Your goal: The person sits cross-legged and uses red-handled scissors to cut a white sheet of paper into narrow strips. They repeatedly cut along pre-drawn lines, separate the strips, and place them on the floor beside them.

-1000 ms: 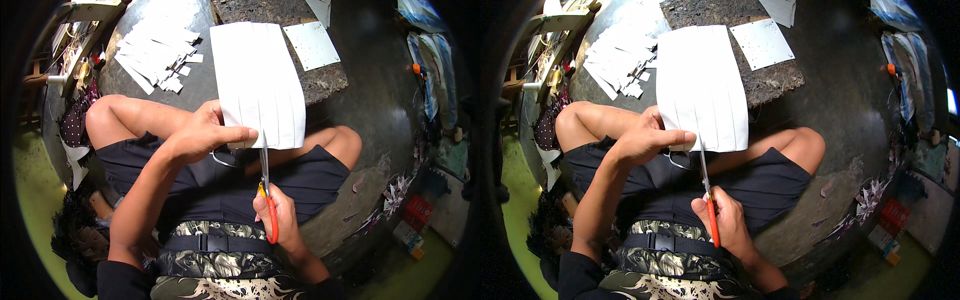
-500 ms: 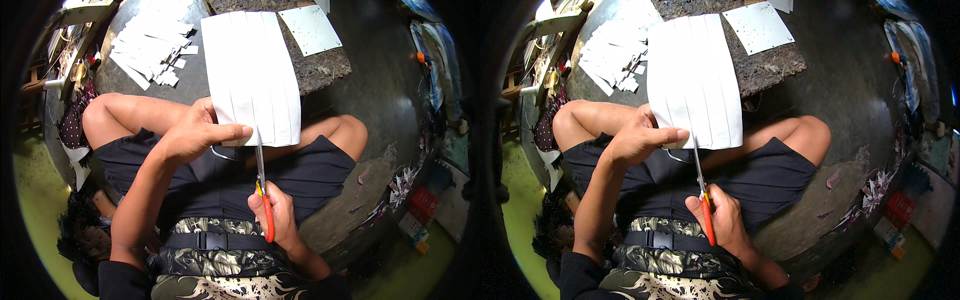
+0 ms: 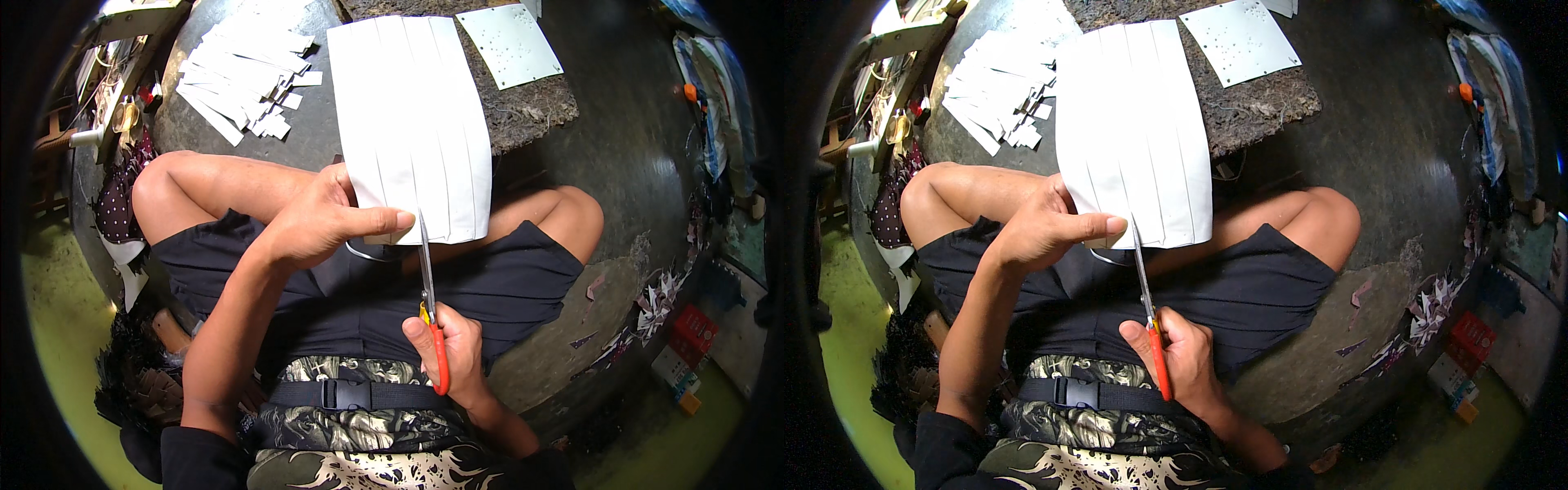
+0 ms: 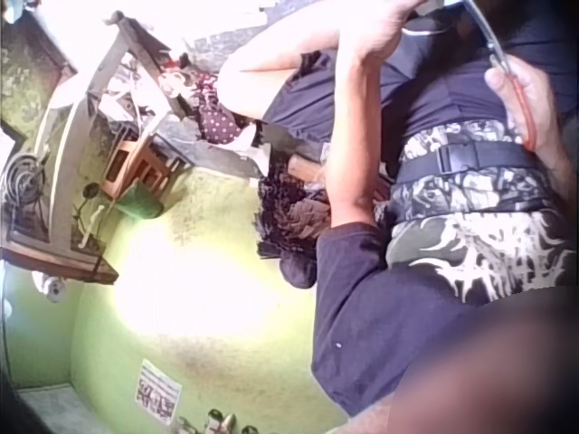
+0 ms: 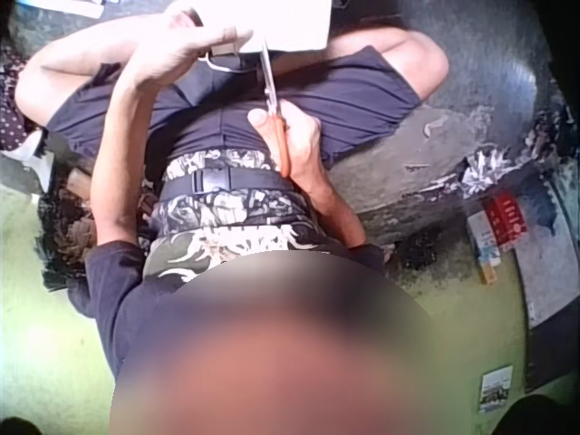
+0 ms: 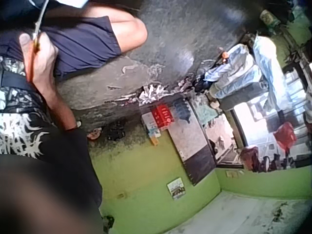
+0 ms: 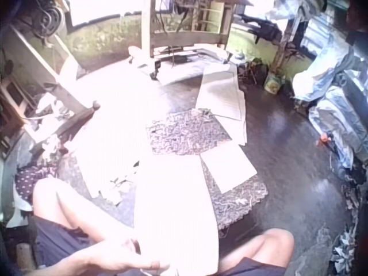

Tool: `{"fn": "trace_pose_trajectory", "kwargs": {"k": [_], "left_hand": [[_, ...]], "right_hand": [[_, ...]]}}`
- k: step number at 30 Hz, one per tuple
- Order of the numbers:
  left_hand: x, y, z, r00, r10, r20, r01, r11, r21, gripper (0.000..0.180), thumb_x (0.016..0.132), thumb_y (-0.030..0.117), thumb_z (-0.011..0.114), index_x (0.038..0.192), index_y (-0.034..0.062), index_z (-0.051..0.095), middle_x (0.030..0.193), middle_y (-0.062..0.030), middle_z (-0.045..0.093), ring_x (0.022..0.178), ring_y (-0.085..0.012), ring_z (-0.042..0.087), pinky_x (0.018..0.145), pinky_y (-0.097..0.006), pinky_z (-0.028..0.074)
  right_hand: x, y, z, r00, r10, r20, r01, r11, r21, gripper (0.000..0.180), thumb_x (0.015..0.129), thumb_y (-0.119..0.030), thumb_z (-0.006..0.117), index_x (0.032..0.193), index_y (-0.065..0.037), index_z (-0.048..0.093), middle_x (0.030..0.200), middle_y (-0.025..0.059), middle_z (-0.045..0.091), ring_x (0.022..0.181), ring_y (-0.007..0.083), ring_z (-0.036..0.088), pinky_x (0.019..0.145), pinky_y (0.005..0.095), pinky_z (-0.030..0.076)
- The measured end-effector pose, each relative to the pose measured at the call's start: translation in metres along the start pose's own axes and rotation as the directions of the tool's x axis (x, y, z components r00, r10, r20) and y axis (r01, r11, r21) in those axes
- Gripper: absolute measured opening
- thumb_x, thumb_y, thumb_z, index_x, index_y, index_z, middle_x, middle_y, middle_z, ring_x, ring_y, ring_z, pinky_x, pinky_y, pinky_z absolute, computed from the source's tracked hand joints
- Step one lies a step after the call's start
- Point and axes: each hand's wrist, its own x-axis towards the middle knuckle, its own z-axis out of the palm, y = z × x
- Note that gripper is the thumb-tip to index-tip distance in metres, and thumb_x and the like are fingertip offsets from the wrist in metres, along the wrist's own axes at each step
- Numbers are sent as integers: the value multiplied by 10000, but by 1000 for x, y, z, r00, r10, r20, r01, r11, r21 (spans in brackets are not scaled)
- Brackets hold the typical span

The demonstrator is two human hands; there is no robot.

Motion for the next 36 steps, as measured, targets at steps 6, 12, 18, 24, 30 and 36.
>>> {"fn": "trace_pose_trajectory", "kwargs": {"k": [6, 12, 18, 24, 30, 36], "left_hand": [[-1, -1, 0, 999, -41, 34, 39, 998, 50, 369, 931, 73, 821, 1254, -68, 712, 1162, -116, 775, 1046, -158, 721, 948, -312, 578], [-5, -5, 0, 997, -69, 45, 62, 987, 148, 349, 943, 89, 809, 1242, -63, 714, 1107, -74, 757, 995, -127, 688, 887, -279, 563], [-8, -4, -1, 997, -29, 76, 19, 992, 128, 376, 933, 91, 821, 1259, -54, 702, 1098, -54, 742, 991, -111, 667, 868, -268, 554], [-6, -4, 1, 996, -31, 86, 19, 990, 140, 430, 922, 81, 830, 1306, -40, 680, 1110, -46, 745, 1010, -112, 672, 871, -269, 554], [2, -2, -4, 988, -74, -134, 57, 990, -131, 405, 936, 79, 825, 1294, -18, 663, 1114, -49, 749, 1017, -134, 707, 873, -278, 573], [-2, -8, -1, 996, 23, -85, -28, 998, -55, 377, 957, 63, 799, 1292, -24, 651, 1141, -63, 745, 1035, -148, 716, 914, -317, 581]], "right_hand": [[6, -12, -5, 999, -19, 32, 18, 999, 46, 431, 1032, -335, 755, 842, -20, 531, 641, 77, 486, 604, 128, 414, 559, 334, 407], [14, -20, 0, 999, 10, 41, -13, 997, 74, 416, 1035, -320, 748, 860, -12, 531, 659, 83, 496, 615, 131, 411, 568, 339, 403], [13, -15, 5, 1000, 14, 0, -14, 998, 67, 437, 1030, -311, 756, 797, -19, 531, 613, 77, 475, 580, 124, 399, 535, 339, 399], [9, -14, 5, 999, -9, -45, 12, 998, 61, 484, 1017, -325, 777, 735, -34, 514, 570, 58, 456, 550, 120, 380, 510, 333, 400], [8, -11, 6, 999, -21, -27, 21, 999, 27, 493, 1022, -343, 772, 748, -29, 508, 586, 58, 451, 569, 120, 376, 519, 330, 396], [13, -15, 4, 1000, -11, 29, 9, 997, 76, 457, 1048, -383, 729, 864, -14, 534, 654, 74, 485, 619, 128, 409, 563, 334, 411]]}}
